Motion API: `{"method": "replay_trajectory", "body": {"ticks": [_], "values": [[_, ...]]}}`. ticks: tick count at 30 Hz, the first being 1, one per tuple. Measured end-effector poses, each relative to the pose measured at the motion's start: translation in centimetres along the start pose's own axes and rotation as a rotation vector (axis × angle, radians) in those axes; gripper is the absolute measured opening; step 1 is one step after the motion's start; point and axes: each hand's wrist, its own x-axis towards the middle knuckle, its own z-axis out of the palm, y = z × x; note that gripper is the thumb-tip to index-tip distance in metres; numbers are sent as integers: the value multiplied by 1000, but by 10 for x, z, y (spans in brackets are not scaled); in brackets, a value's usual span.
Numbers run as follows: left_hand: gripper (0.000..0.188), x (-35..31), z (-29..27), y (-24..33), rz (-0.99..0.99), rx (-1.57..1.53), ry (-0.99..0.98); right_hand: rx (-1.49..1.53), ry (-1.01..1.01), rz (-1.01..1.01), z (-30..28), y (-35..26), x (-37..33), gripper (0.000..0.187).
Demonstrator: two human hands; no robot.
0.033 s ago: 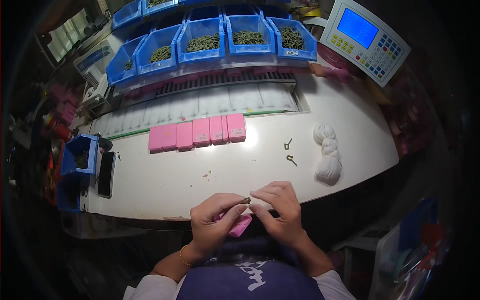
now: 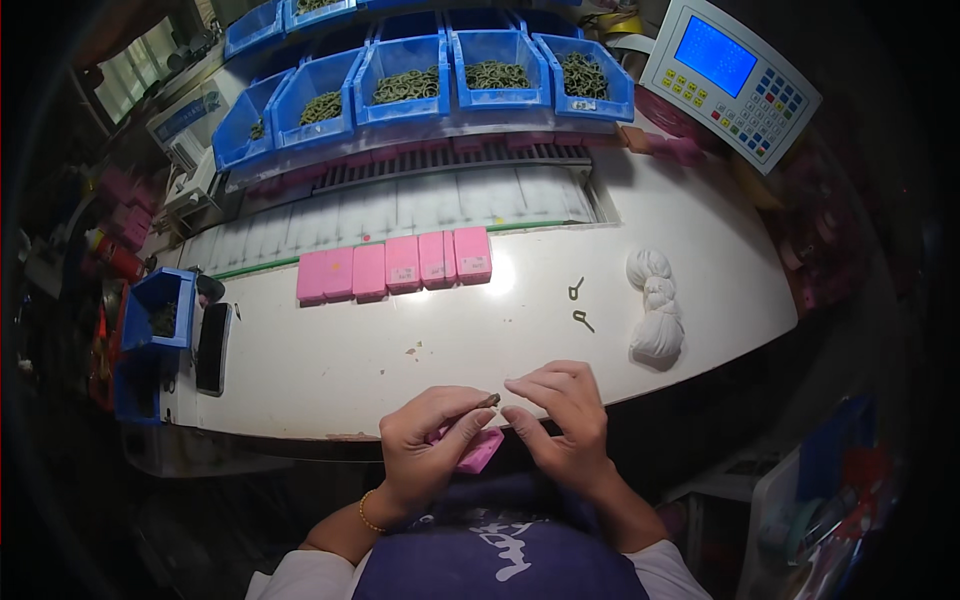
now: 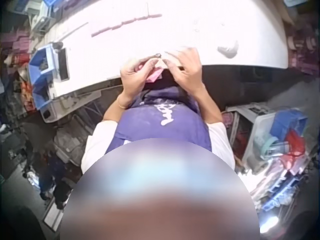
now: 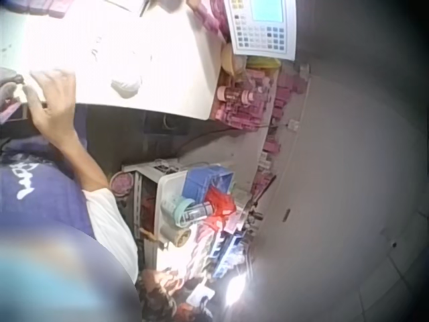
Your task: The recorder is attaching metal hooks and rings to small pink boxes or molds at an assembly workstation.
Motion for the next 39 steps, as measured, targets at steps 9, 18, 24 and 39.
{"method": "replay_trajectory", "body": {"ticks": [9,18,24,39], "values": [[14,1,2,-1,114,63,12,-123,8,-164,-8,-8,16,24],[12,-1,0,0,-93,-98,-26,-78,-9,-162,-7,-6,19,26],[10,-1,-2,2,-283,-272,-40,-74,-7,-160,-6,-6,19,26],[11,-4,-3,-9,-387,-502,-10,-15,6,-81,-3,-9,20,19]]}}
